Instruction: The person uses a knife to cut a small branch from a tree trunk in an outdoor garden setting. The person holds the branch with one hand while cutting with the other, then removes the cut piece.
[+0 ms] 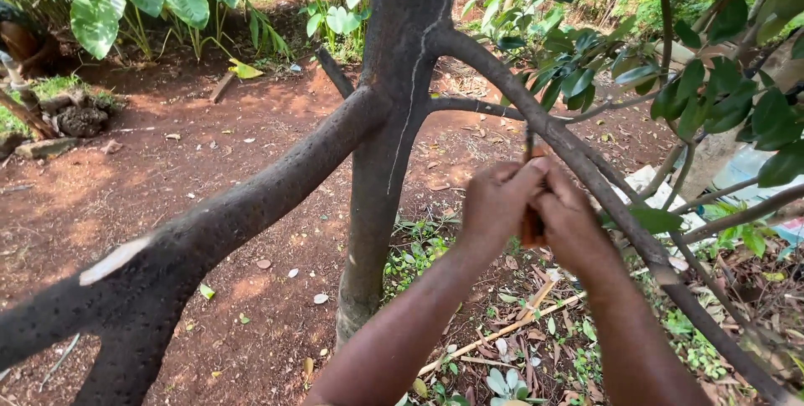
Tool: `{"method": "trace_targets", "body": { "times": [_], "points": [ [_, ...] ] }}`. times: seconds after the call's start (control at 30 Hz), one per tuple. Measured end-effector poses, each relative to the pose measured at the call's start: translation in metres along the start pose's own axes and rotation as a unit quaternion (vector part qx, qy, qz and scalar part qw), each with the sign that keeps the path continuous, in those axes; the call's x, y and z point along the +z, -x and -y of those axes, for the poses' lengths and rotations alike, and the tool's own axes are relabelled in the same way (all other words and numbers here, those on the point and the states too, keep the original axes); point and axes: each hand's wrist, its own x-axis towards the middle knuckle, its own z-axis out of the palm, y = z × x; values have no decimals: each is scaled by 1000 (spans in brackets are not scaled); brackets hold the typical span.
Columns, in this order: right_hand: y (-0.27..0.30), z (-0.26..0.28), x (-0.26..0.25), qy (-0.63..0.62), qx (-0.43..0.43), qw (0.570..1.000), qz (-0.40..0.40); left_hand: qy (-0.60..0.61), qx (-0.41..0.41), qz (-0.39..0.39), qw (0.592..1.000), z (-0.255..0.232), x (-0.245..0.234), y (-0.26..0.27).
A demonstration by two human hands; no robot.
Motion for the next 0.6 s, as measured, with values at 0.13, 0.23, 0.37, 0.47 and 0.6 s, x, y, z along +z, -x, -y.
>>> {"method": "trace_targets", "body": {
  "times": [0.13, 0.23, 0.37, 0.47, 0.6],
  "points": [
    [3, 5, 32, -95, -20, 995, -22, -125, 13, -51, 991, -18, -26, 11],
    [9, 23, 54, -131, -36, 989, -55, -134, 12, -39, 990, -32, -39, 10],
    [-4, 5, 69, -157, -80, 979, -100, -117, 9, -37, 992, -32, -45, 2],
    [-7, -2, 71, -161, -84, 978, -103, -125, 14, -23, 992, -11, -48, -17],
    [-9, -4, 73, -162, -90, 978, -100, -144, -13, -24, 989, -11, -48, -17]
  ]
}}
